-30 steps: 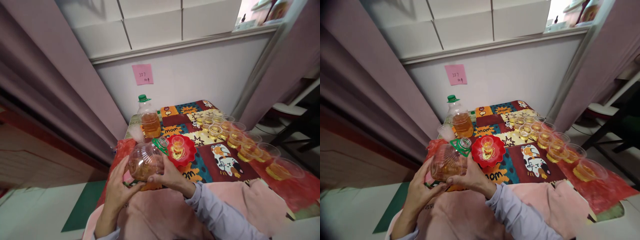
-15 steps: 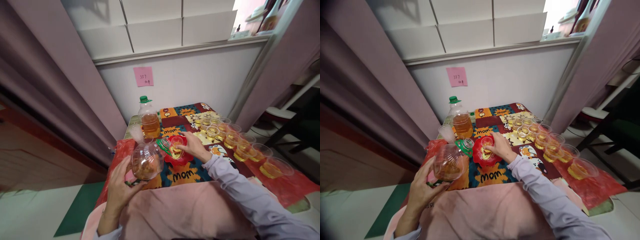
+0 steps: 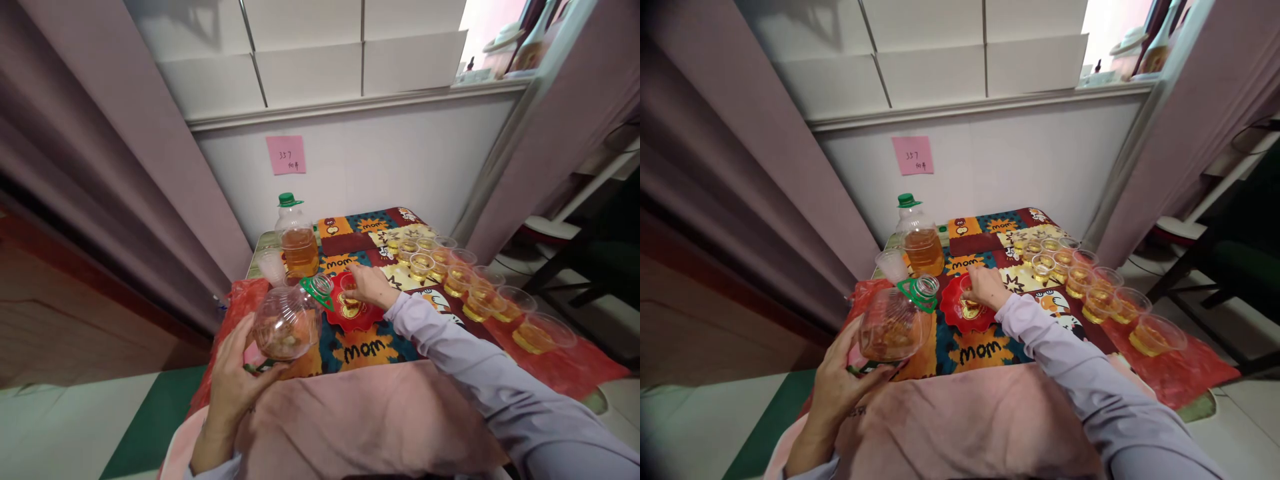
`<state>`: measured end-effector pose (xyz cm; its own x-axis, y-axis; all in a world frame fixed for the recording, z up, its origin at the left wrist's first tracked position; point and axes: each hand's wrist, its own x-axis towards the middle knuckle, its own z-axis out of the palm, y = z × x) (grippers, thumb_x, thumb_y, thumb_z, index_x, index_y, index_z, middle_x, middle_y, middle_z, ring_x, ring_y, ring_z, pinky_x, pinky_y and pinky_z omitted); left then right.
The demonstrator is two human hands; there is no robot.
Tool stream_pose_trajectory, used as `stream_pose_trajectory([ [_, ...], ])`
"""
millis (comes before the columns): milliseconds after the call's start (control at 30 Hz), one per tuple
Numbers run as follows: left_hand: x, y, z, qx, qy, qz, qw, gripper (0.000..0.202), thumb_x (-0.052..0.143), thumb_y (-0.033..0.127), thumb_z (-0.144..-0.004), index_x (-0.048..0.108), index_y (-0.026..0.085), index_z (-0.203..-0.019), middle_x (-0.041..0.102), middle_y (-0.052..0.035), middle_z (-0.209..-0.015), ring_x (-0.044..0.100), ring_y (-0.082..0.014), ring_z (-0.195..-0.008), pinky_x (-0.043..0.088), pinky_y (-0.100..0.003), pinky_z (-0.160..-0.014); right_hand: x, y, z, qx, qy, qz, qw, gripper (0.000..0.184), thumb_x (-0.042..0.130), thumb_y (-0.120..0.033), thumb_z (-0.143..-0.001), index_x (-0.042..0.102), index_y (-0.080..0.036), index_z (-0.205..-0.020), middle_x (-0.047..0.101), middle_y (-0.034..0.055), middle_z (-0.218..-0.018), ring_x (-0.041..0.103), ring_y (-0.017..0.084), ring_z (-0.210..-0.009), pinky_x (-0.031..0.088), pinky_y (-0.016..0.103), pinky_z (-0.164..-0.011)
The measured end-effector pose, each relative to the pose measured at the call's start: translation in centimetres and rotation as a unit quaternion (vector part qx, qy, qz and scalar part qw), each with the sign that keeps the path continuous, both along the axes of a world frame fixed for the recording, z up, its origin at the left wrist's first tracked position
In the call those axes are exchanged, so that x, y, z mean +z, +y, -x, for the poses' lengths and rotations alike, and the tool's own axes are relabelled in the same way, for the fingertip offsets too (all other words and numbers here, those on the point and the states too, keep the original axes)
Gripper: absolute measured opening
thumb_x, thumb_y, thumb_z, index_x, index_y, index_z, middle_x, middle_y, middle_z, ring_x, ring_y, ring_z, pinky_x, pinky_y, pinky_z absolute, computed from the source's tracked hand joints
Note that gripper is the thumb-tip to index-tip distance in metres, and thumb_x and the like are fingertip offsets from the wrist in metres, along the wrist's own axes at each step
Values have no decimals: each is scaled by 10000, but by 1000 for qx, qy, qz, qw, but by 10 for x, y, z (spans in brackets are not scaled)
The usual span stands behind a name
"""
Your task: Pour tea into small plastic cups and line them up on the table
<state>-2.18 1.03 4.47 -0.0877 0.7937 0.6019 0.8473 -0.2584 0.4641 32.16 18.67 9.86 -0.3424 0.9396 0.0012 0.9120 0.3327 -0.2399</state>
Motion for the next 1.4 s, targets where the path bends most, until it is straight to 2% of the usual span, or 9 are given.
stream_pose_trajectory([
  [133,-1,-1,2,8,-6,12,1000,1101,873,951,-762,697,250,-1593,769,-202,-1603,734,-482,-1472,572,-640,-1252,5,-3,2,-10,-10,-7,1000,603,879,-474,-996,698,-179,-1490,860,241,-1393,841,407,-1265,590,445,-1021],
  [267,-1,0,2,5,-1,15,1000,1112,874,952,-758,692,251,-1602,768,-200,-1607,728,-486,-1481,566,-645,-1259,19,-10,-14,-23,-2,-38,999,640,790,-492,-1042,653,-181,-1585,861,226,-1409,837,404,-1274,587,441,-1016],
  [367,-1,2,1,2,2,10,1000,1095,874,944,-766,694,259,-1601,770,-197,-1605,730,-486,-1475,571,-644,-1251,28,-13,-44,-26,11,-73,997,707,775,-498,-1029,625,-179,-1642,879,205,-1374,839,409,-1256,587,436,-998],
  [467,-2,3,0,0,-10,6,1000,1085,889,934,-754,700,271,-1592,772,-189,-1601,727,-487,-1477,561,-649,-1262,31,-13,-90,-39,19,-113,993,704,806,-520,-986,679,-201,-1600,909,173,-1262,860,404,-1140,590,430,-929],
  [633,-2,2,1,-2,-24,10,1000,1073,913,920,-738,719,264,-1564,767,-198,-1600,723,-503,-1472,557,-667,-1258,14,-11,-177,-36,14,-106,994,748,824,-584,-950,701,-224,-1594,908,153,-1253,853,385,-1108,591,464,-978],
  [800,-2,3,3,0,-27,6,1000,1087,905,937,-728,718,278,-1572,776,-190,-1583,733,-503,-1452,563,-673,-1248,-20,-13,-226,-46,-22,-114,992,811,808,-521,-946,640,-196,-1670,885,211,-1351,807,437,-1317,474,644,-1234],
  [933,-4,4,5,7,-47,10,999,1123,938,925,-685,706,302,-1591,773,-167,-1588,728,-494,-1460,548,-655,-1277,-45,-9,-239,-64,-25,-130,989,787,806,-530,-929,670,-206,-1633,855,241,-1429,770,466,-1375,363,758,-1300],
  [1033,-5,4,6,5,-49,11,999,1109,942,908,-693,700,315,-1598,779,-154,-1578,733,-488,-1449,558,-644,-1270,-56,-5,-241,-68,-25,-139,988,758,786,-540,-929,692,-200,-1600,855,252,-1411,752,474,-1383,345,784,-1298],
  [1400,-8,4,9,-9,16,-22,1000,1055,921,853,-796,655,301,-1655,770,-166,-1599,750,-476,-1435,580,-631,-1248,-69,4,-242,-92,-46,-130,986,757,729,-600,-973,698,-147,-1579,782,305,-1532,649,508,-1524,204,889,-1325],
])
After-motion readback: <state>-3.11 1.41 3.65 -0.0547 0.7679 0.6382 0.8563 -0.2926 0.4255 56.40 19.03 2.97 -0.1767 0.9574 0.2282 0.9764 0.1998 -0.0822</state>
